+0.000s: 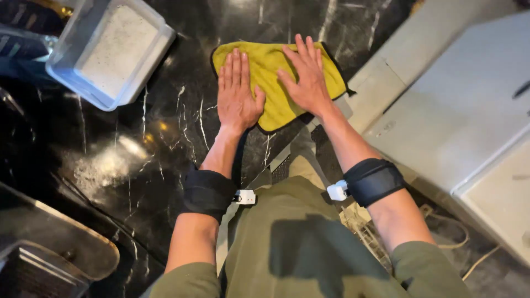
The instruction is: The person wipes a black marble countertop with a yellow cloth using both hands. They move the cloth back and forth across the surface, covering different sections of the counter in a coffee shop setting.
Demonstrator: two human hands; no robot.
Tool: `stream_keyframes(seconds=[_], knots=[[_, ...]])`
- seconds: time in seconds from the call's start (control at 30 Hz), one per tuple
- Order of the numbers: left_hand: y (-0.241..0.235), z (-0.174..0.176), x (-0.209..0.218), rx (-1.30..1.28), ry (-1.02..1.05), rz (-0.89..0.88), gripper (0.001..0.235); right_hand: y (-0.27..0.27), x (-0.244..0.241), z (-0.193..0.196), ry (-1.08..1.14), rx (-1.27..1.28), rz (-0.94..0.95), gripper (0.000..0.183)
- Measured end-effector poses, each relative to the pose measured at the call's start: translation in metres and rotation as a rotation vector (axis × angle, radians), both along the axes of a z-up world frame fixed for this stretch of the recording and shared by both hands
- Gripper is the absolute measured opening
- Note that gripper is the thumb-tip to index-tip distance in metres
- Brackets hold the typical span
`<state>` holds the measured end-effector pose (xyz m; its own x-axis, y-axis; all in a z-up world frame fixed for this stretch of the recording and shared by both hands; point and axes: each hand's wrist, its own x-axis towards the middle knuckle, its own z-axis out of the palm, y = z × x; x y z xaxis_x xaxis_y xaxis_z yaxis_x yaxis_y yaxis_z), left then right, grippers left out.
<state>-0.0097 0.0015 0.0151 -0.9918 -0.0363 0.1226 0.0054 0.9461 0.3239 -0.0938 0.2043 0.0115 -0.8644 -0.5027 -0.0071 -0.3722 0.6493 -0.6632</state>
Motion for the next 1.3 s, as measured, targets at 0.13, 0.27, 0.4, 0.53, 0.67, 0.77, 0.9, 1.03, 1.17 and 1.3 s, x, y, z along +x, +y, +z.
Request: stream_keyframes(seconds=[0.13,0.27,0.4,0.53,0.67,0.77,0.9,1.03,1.17,1.3], knots=[[0.003,0.018,-0.002,0.051,-0.109,0.043,0.081,-0.019,-0.023,0.004,0.119,0.171,0.112,0.067],[0.003,0.018,-0.006,0.127,-0.092,0.069,0.077,-0.048,-0.062,-0.005,0.265,0.179,0.293,0.071],[0.006,0.01,0.01,0.133,-0.018,0.303,0.057,-0.057,-0.063,-0.001,0.311,0.064,0.439,0.071],[0.001,0.002,0.075,0.14,0.185,0.49,0.04,-0.06,-0.024,0.002,0.369,-0.032,0.596,0.058],[0.006,-0.015,0.17,0.093,0.23,0.686,0.029,-0.089,0.056,0.003,0.338,-0.021,0.853,0.061],[0.015,-0.005,0.246,0.052,0.285,0.789,0.026,-0.119,0.129,-0.011,0.452,-0.018,0.986,0.057],[0.021,0.006,0.34,0.111,0.267,0.917,0.028,-0.149,0.224,-0.012,0.41,-0.147,1.084,0.051],[0.025,0.021,0.42,0.208,0.307,1.094,0.024,-0.183,0.296,-0.034,0.266,-0.286,1.178,0.037],[0.01,0.025,0.492,0.173,0.436,1.216,0.028,-0.216,0.381,-0.001,0.01,-0.293,1.154,0.026],[-0.01,0.074,0.56,0.086,0.471,1.34,0.027,-0.251,0.465,0.056,0.069,-0.375,1.167,0.033]])
